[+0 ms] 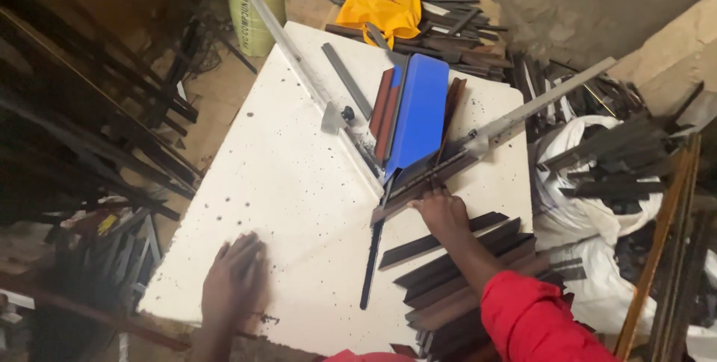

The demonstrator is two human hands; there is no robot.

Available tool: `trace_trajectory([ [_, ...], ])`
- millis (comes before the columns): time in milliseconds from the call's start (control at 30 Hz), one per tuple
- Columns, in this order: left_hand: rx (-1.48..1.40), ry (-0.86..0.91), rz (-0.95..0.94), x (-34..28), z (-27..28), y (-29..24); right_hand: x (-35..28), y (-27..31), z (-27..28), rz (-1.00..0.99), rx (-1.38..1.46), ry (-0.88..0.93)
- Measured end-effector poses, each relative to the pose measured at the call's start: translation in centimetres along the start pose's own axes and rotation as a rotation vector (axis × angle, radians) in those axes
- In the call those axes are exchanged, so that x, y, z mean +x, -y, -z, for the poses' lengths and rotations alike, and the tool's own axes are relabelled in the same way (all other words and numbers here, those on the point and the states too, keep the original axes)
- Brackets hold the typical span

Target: Cutting several frame moldings into mitered segments using a manual miter cutter.

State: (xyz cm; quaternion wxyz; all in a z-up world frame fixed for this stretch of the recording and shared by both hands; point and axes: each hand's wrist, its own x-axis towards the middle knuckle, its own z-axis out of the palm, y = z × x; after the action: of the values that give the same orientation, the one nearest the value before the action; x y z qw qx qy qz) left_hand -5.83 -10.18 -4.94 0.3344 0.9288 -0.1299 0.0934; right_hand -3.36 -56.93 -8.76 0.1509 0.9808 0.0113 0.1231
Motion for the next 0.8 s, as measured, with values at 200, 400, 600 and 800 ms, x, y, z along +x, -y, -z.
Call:
trace_trajectory([
  [200, -0.047, 0.004, 0.021, -0.4, 0.4, -0.6, -0.4, 0.6, 0.3, -0.04, 0.056, 0.046],
  [400, -0.036, 0.035, -0.002, 0.3, 0.3, -0.3, 0.0, 1.1, 3.7, -0.076, 0.134, 0.129],
  [600, -0.035, -0.001, -0.03, 0.9, -0.4, 0.6, 0.1, -3.9, 5.6, -0.167, 0.211, 0.348],
  [800, -0.094, -0.001, -0.055, 0.2, 0.3, 0.5, -3.5, -13.5, -0.5, 0.053, 0.486, 0.222],
])
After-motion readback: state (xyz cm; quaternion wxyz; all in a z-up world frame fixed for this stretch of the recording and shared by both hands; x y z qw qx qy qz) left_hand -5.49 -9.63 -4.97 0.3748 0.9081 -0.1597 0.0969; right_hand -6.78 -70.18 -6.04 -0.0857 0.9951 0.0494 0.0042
